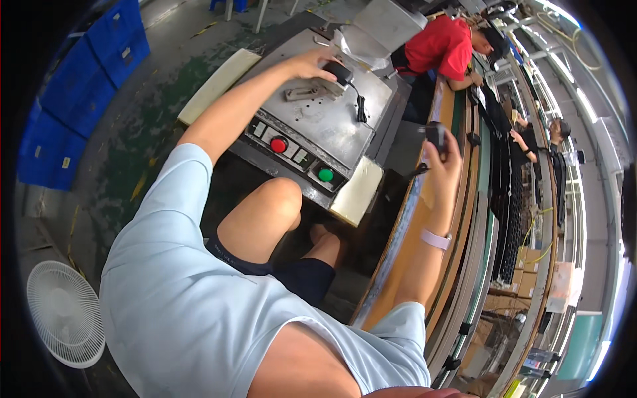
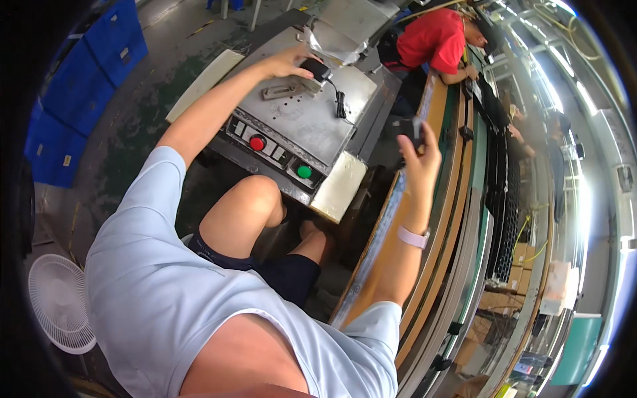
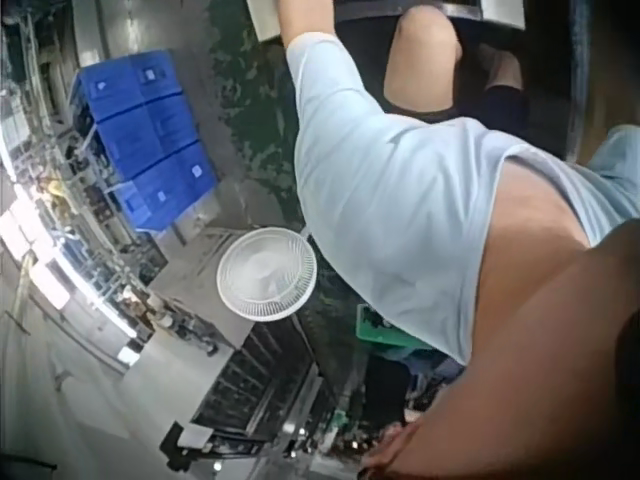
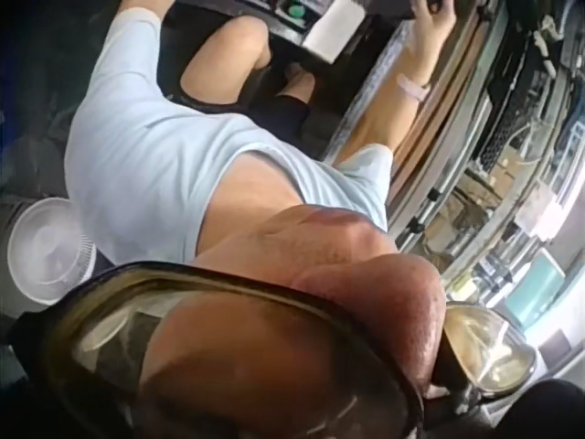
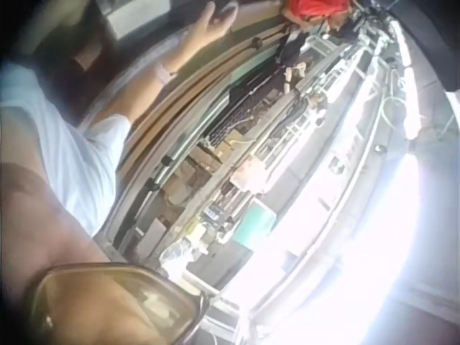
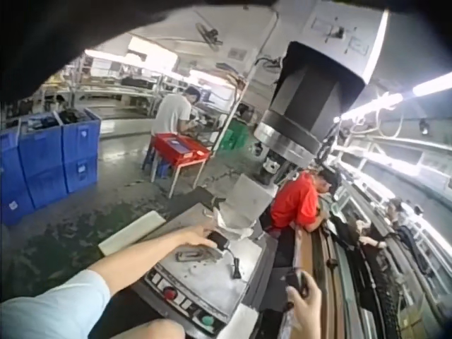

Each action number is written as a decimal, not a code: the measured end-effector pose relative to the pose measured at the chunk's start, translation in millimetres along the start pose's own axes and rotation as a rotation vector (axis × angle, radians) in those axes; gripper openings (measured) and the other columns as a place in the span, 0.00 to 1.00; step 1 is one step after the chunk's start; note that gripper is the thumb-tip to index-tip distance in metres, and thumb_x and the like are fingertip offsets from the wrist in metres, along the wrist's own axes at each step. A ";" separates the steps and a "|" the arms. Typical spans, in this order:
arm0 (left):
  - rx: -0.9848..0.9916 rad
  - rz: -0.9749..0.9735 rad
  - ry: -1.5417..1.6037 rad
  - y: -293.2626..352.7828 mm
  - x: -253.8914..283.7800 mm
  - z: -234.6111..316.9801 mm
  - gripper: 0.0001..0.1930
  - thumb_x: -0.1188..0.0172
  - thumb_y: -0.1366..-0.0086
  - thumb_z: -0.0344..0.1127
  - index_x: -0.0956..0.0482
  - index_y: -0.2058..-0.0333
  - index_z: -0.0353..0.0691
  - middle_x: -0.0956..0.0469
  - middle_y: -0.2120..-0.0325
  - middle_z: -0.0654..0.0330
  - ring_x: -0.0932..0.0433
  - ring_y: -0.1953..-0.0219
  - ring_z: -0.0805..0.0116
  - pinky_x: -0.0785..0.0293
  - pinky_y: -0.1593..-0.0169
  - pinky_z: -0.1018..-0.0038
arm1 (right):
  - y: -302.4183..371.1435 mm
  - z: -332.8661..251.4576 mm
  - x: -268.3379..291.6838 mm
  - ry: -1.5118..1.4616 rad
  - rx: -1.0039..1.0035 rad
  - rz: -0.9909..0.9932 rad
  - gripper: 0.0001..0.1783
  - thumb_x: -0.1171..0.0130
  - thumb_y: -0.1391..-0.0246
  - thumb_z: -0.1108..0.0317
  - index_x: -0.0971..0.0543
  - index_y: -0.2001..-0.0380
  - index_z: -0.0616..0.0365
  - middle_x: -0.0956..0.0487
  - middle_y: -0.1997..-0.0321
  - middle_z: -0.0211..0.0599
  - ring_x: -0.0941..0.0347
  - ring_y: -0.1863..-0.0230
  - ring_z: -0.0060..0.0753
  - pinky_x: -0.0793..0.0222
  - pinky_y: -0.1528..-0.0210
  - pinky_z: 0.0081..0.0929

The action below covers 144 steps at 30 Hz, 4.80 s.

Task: Assembling and testing electronic components using a press machine on an assembly line.

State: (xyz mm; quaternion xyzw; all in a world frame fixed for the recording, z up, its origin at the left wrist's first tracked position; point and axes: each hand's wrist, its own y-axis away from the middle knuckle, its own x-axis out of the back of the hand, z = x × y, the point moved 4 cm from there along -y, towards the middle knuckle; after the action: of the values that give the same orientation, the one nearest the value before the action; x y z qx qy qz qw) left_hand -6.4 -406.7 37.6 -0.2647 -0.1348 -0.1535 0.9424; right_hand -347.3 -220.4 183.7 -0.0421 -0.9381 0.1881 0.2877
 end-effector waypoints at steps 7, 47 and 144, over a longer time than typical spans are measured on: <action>0.090 -0.068 0.301 19.8 34.9 41.4 0.40 0.30 0.47 0.31 0.39 0.36 0.39 0.22 0.51 0.52 0.25 0.50 0.63 0.35 0.41 0.70 | -32.1 56.8 -71.0 -0.033 0.052 -0.041 0.30 0.33 0.49 0.71 0.29 0.44 0.67 0.21 0.51 0.49 0.24 0.53 0.38 0.28 0.51 0.26; -0.008 -0.135 -0.311 238.3 -102.0 199.8 0.23 0.43 0.39 0.38 0.28 0.47 0.35 0.27 0.46 0.56 0.27 0.46 0.57 0.36 0.41 0.65 | 67.1 -46.8 63.2 0.233 0.076 0.190 0.17 0.34 0.53 0.71 0.24 0.58 0.61 0.20 0.64 0.37 0.28 0.69 0.30 0.31 0.64 0.26; -0.818 -0.422 0.572 186.3 -172.5 543.2 0.07 0.38 0.46 0.31 0.19 0.67 0.39 0.23 0.73 0.62 0.28 0.74 0.73 0.34 0.68 0.80 | 363.5 -38.0 16.2 0.086 -0.280 -0.404 0.17 0.39 0.49 0.73 0.23 0.54 0.64 0.23 0.56 0.41 0.24 0.60 0.43 0.27 0.55 0.32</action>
State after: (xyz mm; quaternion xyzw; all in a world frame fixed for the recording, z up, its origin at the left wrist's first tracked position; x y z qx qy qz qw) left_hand -191.2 75.7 341.8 -0.5248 0.1475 -0.4454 0.7102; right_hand -350.3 131.5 84.1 0.0991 -0.9313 -0.0072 0.3503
